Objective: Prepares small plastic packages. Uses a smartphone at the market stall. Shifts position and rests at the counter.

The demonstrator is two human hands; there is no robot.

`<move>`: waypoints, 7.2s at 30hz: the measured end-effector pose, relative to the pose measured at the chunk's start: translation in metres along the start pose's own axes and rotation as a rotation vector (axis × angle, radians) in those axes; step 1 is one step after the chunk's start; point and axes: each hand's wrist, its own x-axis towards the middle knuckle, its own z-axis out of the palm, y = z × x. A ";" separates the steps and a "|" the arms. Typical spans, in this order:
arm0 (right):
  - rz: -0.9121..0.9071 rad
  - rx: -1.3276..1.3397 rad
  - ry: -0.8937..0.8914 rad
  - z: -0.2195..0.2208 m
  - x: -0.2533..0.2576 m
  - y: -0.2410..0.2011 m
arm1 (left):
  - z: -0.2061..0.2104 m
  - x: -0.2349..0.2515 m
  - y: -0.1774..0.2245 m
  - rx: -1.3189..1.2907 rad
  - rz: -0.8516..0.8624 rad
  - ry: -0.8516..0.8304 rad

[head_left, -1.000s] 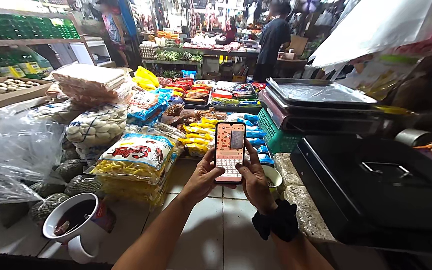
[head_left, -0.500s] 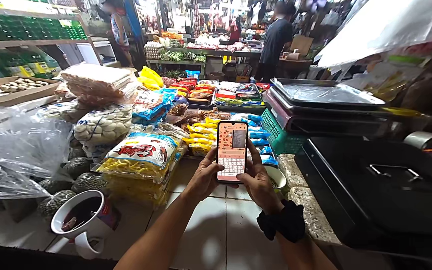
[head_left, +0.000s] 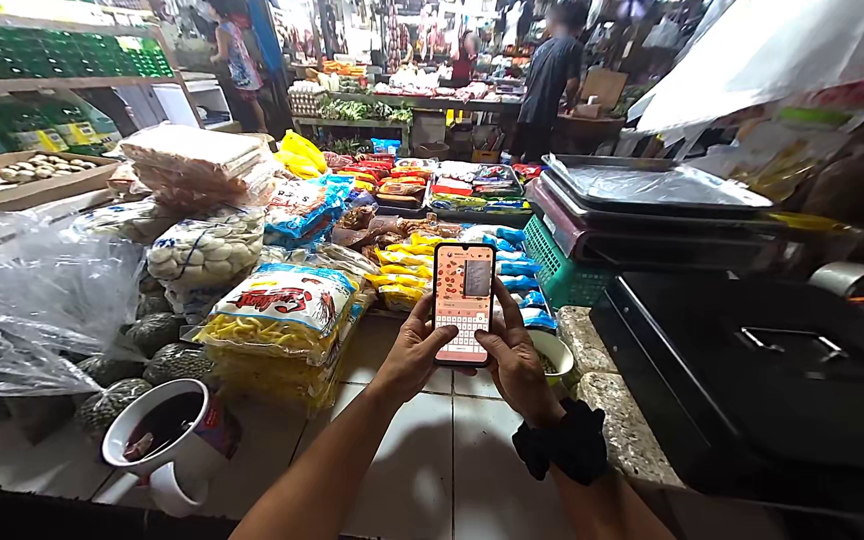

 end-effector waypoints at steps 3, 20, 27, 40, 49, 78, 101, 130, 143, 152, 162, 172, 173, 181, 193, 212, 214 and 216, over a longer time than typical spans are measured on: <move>0.015 -0.003 -0.012 0.001 -0.001 -0.001 | 0.002 0.000 0.000 0.026 0.002 0.049; -0.013 -0.073 0.077 0.003 -0.001 -0.001 | -0.001 0.000 -0.005 0.028 0.017 -0.034; 0.018 -0.146 0.042 0.006 -0.004 -0.005 | 0.000 -0.001 -0.005 0.063 0.040 0.009; 0.001 -0.158 -0.019 0.003 -0.004 -0.005 | 0.002 -0.001 0.003 -0.017 -0.026 0.023; 0.011 0.021 0.014 -0.001 0.000 -0.002 | -0.003 0.000 0.004 -0.123 -0.043 -0.081; 0.069 0.103 -0.071 -0.005 0.001 -0.008 | -0.021 0.004 0.011 -0.213 -0.083 -0.302; -0.096 -0.027 0.154 0.006 -0.004 0.004 | -0.007 0.000 0.003 -0.122 -0.060 -0.230; -0.078 -0.070 0.112 0.006 -0.005 0.001 | -0.004 -0.001 0.004 -0.097 -0.054 -0.160; -0.067 -0.038 0.056 0.003 -0.004 0.000 | -0.008 -0.001 0.006 -0.112 -0.054 -0.219; -0.058 -0.044 0.021 0.002 -0.004 -0.003 | -0.009 -0.001 0.005 -0.069 -0.027 -0.203; -0.056 -0.102 -0.014 0.003 -0.006 -0.006 | -0.010 0.000 0.008 -0.131 -0.041 -0.203; -0.040 -0.057 0.019 0.004 -0.004 -0.005 | -0.007 -0.002 0.009 -0.111 -0.038 -0.185; -0.039 -0.062 0.024 0.004 -0.004 -0.005 | -0.007 -0.002 0.008 -0.111 -0.038 -0.190; -0.103 -0.087 0.069 0.006 -0.005 -0.002 | -0.005 -0.002 0.006 -0.110 -0.034 -0.229; -0.072 -0.147 0.003 0.005 -0.006 -0.004 | -0.004 -0.002 0.004 -0.025 -0.001 -0.090; -0.059 -0.024 0.014 0.001 -0.002 -0.001 | -0.009 -0.001 0.008 -0.106 -0.029 -0.191; -0.058 -0.027 0.018 0.001 -0.002 -0.001 | -0.010 0.000 0.007 -0.108 -0.026 -0.201; -0.067 -0.017 0.019 0.000 -0.002 -0.001 | -0.009 -0.001 0.007 -0.111 -0.021 -0.212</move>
